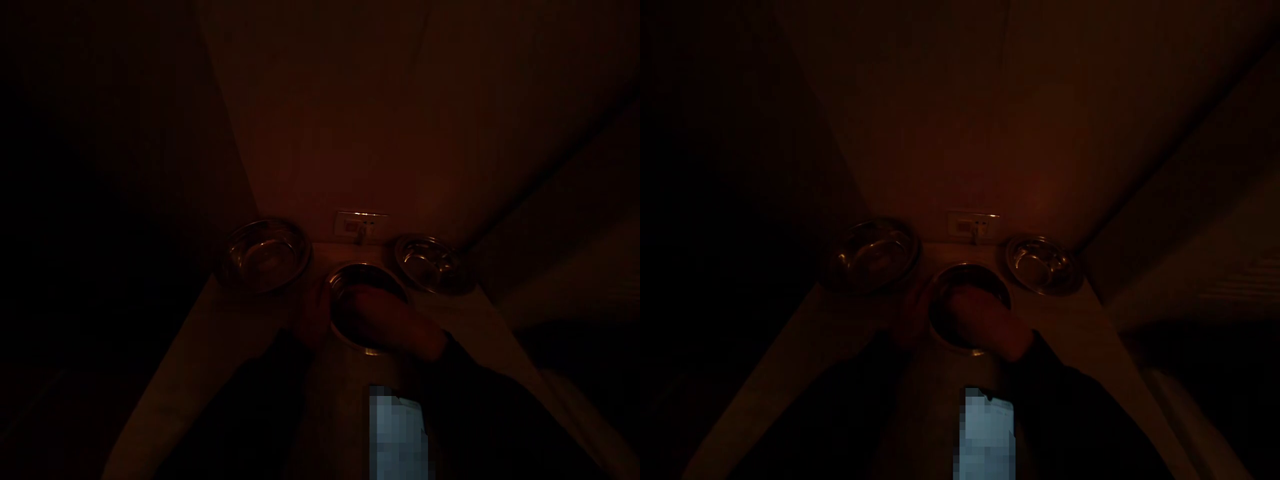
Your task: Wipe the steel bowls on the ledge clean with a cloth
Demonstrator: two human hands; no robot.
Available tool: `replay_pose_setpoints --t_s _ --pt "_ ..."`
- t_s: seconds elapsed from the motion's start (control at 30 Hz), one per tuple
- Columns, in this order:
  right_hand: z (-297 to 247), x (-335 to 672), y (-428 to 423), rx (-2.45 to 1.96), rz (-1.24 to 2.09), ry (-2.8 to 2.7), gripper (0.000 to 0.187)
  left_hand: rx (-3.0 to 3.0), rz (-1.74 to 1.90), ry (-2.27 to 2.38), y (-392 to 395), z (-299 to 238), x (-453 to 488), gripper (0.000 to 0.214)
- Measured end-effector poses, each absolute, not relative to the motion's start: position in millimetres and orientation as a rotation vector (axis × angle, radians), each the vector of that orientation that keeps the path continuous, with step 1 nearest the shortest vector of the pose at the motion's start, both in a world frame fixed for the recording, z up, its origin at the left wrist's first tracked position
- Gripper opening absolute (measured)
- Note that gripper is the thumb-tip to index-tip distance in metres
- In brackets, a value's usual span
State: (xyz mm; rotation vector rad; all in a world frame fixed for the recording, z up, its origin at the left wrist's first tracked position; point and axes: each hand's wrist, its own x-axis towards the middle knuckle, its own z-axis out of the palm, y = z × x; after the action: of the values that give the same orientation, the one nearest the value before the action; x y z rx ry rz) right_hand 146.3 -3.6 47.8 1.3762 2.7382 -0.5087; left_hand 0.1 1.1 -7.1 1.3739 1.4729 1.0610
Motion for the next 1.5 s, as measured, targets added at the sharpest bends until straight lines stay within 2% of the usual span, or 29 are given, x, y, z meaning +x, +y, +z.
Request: replay_pose_setpoints --t_s 0.3,0.77,1.23,1.33,1.5 --pt "36 156 8 1.777 -0.202 2.609 0.029 1.375 1.046 1.421 0 -4 -1 0.037" --pt "60 160 -4 1.111 -0.634 2.756 0.023 1.373 1.046 1.447 -1 -3 -1 0.033" --pt "32 156 13 1.771 -0.271 2.65 0.03 1.387 1.054 1.43 1 -6 -2 0.036" --pt "33 154 11 1.746 -0.275 2.664 0.029 1.41 1.072 1.415 1 -6 -1 0.035" --pt "44 145 0 1.44 -0.436 2.767 0.028 1.412 1.071 1.474 1 -5 0 0.032"
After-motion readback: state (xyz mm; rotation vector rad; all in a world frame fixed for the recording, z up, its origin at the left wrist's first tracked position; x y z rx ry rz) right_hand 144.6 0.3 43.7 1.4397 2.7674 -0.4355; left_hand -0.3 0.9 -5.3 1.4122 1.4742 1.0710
